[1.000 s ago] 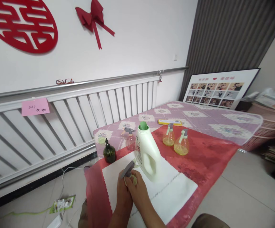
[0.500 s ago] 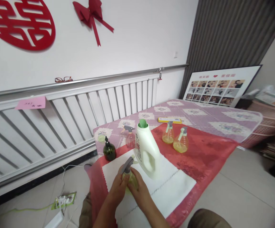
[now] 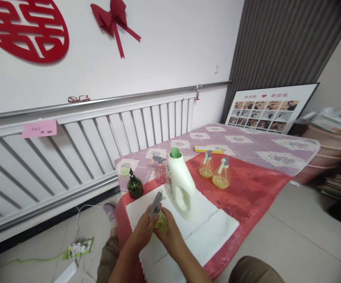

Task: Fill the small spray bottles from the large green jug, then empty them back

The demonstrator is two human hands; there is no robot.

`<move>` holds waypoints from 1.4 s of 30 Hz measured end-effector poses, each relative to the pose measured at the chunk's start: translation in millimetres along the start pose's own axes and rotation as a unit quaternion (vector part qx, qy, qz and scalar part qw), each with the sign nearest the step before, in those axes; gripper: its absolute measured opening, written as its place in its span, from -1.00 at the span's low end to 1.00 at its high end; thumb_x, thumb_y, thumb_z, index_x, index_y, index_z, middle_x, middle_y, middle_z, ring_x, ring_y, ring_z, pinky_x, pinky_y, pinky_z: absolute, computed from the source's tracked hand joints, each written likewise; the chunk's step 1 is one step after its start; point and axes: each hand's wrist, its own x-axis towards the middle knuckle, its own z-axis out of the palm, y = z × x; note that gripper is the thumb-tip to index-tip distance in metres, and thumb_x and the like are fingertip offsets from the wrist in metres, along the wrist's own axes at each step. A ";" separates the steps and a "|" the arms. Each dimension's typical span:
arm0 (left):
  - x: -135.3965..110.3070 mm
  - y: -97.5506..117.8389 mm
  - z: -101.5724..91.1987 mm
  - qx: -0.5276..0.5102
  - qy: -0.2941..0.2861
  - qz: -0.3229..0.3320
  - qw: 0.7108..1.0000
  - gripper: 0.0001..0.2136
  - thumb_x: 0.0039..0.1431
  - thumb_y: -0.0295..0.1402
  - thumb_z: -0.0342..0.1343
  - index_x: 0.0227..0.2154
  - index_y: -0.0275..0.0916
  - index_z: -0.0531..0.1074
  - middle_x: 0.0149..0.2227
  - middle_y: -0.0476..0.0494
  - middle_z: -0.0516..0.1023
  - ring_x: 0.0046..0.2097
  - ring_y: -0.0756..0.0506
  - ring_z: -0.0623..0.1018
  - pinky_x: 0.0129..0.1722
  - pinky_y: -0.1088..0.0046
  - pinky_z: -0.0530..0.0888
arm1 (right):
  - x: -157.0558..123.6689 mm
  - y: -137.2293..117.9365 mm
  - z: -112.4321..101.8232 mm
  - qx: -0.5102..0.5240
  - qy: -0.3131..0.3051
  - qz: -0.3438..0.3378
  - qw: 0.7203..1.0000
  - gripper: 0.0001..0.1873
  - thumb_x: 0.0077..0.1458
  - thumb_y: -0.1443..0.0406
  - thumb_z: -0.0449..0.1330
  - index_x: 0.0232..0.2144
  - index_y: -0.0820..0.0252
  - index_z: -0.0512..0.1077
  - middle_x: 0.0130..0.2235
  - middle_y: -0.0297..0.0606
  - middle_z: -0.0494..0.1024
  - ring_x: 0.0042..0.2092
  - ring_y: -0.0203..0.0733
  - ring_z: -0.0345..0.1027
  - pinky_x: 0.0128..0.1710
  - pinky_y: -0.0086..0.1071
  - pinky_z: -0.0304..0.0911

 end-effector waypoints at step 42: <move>-7.8 17.3 23.3 -0.025 0.188 -0.022 0.982 -0.70 0.05 -0.27 0.12 -0.13 -0.23 0.40 -0.13 -0.18 0.53 -0.06 -0.19 0.52 0.00 0.24 0.41 | 15.2 -43.4 -6.0 0.036 0.012 0.023 0.999 -0.71 0.15 0.24 0.07 -0.09 0.17 0.41 -0.06 -0.15 0.57 -0.02 -0.07 0.43 0.02 -0.23 0.30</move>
